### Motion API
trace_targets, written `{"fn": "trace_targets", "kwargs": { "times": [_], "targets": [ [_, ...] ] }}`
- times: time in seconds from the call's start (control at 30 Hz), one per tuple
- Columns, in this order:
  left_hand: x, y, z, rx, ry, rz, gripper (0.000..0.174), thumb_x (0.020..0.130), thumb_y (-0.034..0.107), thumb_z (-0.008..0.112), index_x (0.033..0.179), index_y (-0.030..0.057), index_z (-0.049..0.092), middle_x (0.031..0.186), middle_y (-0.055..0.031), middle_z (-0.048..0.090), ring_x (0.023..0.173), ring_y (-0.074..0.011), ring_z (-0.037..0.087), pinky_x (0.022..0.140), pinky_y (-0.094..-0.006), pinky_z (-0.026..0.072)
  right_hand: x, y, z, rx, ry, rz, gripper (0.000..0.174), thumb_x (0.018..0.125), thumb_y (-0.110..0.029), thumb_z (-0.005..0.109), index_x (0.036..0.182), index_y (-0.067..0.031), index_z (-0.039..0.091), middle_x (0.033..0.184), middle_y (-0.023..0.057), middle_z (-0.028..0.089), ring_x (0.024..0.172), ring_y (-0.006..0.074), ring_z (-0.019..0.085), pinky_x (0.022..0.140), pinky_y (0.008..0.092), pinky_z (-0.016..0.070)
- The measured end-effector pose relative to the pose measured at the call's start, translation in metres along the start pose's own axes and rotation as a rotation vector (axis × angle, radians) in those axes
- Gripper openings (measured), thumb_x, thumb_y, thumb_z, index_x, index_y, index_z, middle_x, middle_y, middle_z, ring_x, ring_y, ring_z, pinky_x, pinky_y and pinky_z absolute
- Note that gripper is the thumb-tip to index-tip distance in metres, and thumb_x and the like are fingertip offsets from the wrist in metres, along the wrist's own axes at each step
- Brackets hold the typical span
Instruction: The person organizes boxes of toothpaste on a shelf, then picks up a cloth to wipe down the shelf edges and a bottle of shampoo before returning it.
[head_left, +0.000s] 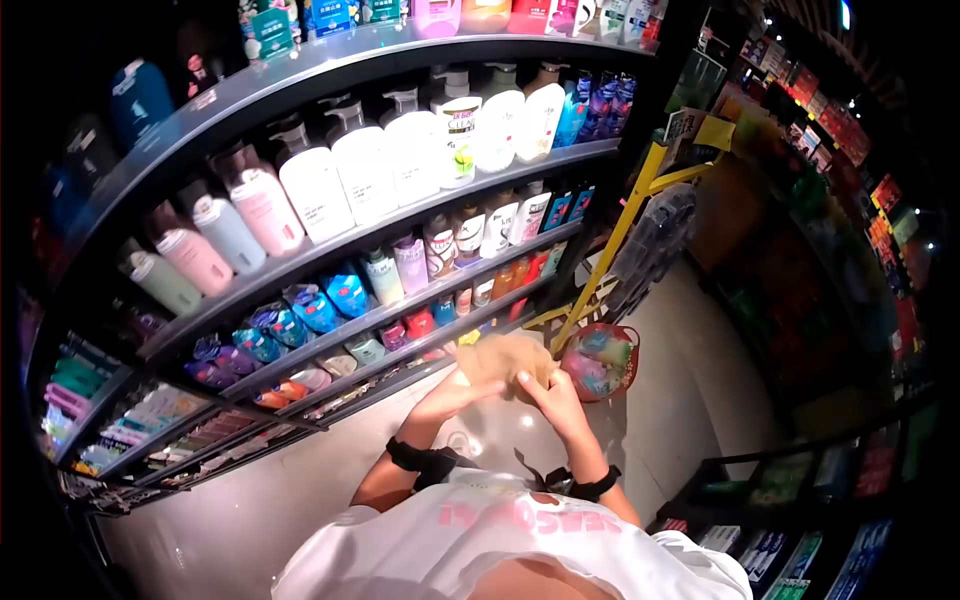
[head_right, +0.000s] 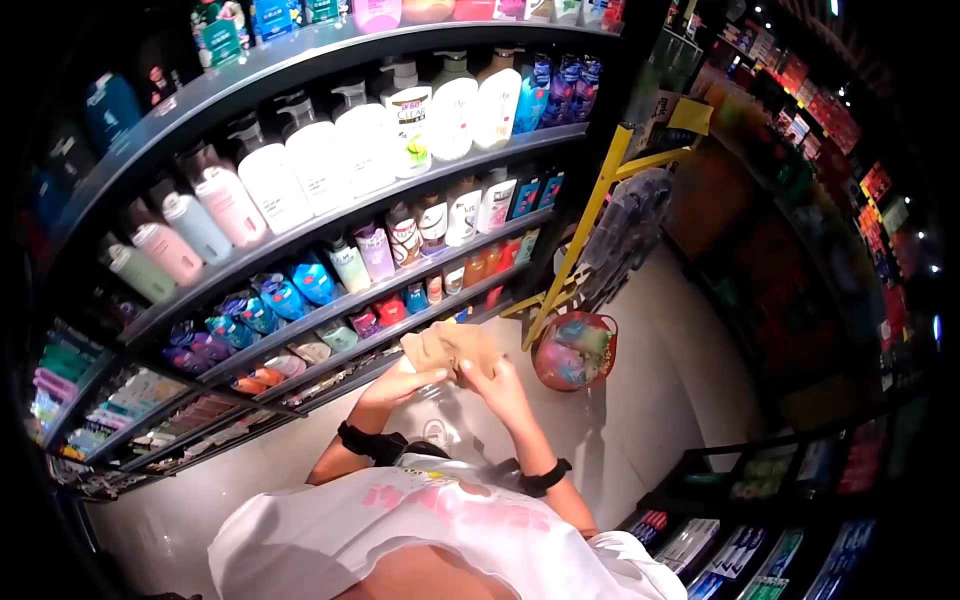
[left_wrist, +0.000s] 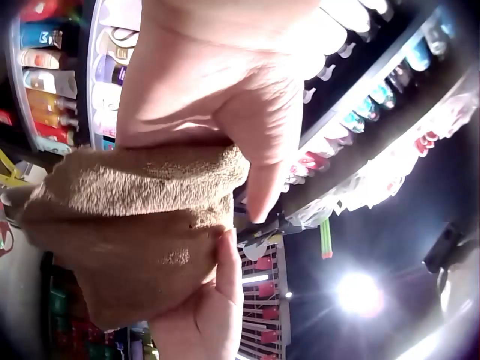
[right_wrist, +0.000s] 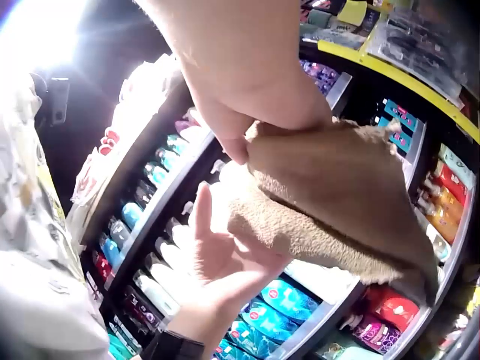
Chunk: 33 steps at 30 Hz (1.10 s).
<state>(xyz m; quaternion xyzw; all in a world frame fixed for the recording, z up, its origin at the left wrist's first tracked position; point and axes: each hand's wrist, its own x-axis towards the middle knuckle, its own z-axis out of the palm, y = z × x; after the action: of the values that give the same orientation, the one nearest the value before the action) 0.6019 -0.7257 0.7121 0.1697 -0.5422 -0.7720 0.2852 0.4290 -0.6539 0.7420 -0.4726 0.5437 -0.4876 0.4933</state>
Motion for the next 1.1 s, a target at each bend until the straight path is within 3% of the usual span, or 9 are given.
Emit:
{"fn": "trace_targets", "kwargs": {
  "times": [0.17,0.27,0.4,0.53,0.67,0.8,0.93,1.07,1.1],
  "targets": [
    [0.063,-0.012,-0.057,-0.075,0.307,0.246,0.037,0.081,-0.002,0.054,0.117,-0.0051,0.048,0.110,-0.0103,0.057,0.101,-0.0153,0.054,0.088,-0.0290,0.0421,0.068,-0.010,-0.012,0.109,0.185,-0.027,0.027,0.086,-0.025,0.056,0.076,-0.0012,0.061,0.067,-0.0062,0.054,0.059,0.0016,0.041,0.051,0.0204,0.0349],
    [0.066,0.018,-0.070,-0.386,0.395,0.277,0.033,0.085,0.003,0.046,0.117,-0.0044,0.046,0.108,-0.0132,0.057,0.102,-0.0199,0.055,0.089,-0.0306,0.0429,0.100,-0.011,-0.023,0.307,0.198,0.023,0.024,0.086,-0.024,0.056,0.087,-0.0008,0.061,0.072,-0.0029,0.059,0.055,0.0043,0.049,0.049,0.0201,0.0380],
    [0.065,0.025,-0.098,-0.320,0.690,0.274,0.028,0.086,0.012,0.048,0.112,0.0021,0.046,0.107,-0.0113,0.056,0.096,-0.0229,0.057,0.084,-0.0369,0.0475,0.144,-0.006,-0.026,0.600,0.210,0.056,0.022,0.087,-0.020,0.053,0.097,-0.0009,0.058,0.086,0.0049,0.062,0.078,0.0129,0.058,0.071,0.0255,0.0456],
    [0.058,0.017,-0.115,-0.942,0.406,0.476,0.058,0.082,0.016,0.056,0.133,0.0080,0.030,0.128,-0.0138,0.041,0.119,-0.0308,0.040,0.101,-0.0453,0.0321,0.183,0.000,-0.035,0.922,0.065,0.011,0.022,0.087,-0.020,0.052,0.102,-0.0033,0.054,0.102,0.0088,0.058,0.096,0.0208,0.056,0.085,0.0347,0.0443],
    [0.086,0.070,-0.088,-0.280,0.506,0.520,0.098,0.065,0.035,0.074,0.138,0.0121,0.014,0.136,-0.0112,0.030,0.127,-0.0272,0.030,0.104,-0.0437,0.0248,0.215,-0.029,-0.042,0.823,-0.070,-0.167,0.033,0.085,-0.012,0.050,0.115,0.0005,0.046,0.111,0.0121,0.055,0.102,0.0238,0.054,0.090,0.0374,0.0426],
    [0.145,0.109,-0.075,0.060,0.449,0.750,0.102,0.057,0.010,0.069,0.137,0.0040,0.006,0.127,-0.0149,0.037,0.116,-0.0232,0.040,0.096,-0.0336,0.0324,0.264,-0.077,-0.047,0.372,0.093,-0.569,0.033,0.081,-0.007,0.053,0.112,0.0060,0.052,0.109,0.0127,0.058,0.100,0.0209,0.055,0.089,0.0325,0.0400],
    [0.202,0.155,-0.072,1.316,0.760,0.783,0.065,0.072,0.021,0.065,0.123,-0.0024,0.033,0.102,-0.0217,0.054,0.088,-0.0342,0.055,0.080,-0.0418,0.0410,0.319,-0.133,-0.048,-0.259,0.077,-1.116,0.025,0.074,-0.007,0.060,0.097,0.0025,0.061,0.096,0.0159,0.061,0.091,0.0307,0.058,0.083,0.0377,0.0423],
    [0.248,0.156,-0.077,1.577,1.056,0.573,0.047,0.071,0.024,0.062,0.111,0.0005,0.051,0.100,-0.0156,0.058,0.097,-0.0348,0.053,0.094,-0.0520,0.0294,0.362,-0.125,-0.046,-0.381,-0.030,-1.079,0.024,0.076,-0.007,0.055,0.098,0.0009,0.060,0.098,0.0170,0.059,0.092,0.0336,0.056,0.084,0.0411,0.0413],
    [0.252,0.139,-0.085,1.784,1.080,0.664,0.050,0.070,0.022,0.063,0.111,-0.0039,0.049,0.100,-0.0214,0.054,0.093,-0.0408,0.051,0.082,-0.0452,0.0406,0.368,-0.106,-0.049,-0.510,0.027,-1.168,0.025,0.077,-0.007,0.053,0.100,0.0003,0.060,0.103,0.0176,0.058,0.096,0.0348,0.054,0.087,0.0429,0.0398]
  ]
}}
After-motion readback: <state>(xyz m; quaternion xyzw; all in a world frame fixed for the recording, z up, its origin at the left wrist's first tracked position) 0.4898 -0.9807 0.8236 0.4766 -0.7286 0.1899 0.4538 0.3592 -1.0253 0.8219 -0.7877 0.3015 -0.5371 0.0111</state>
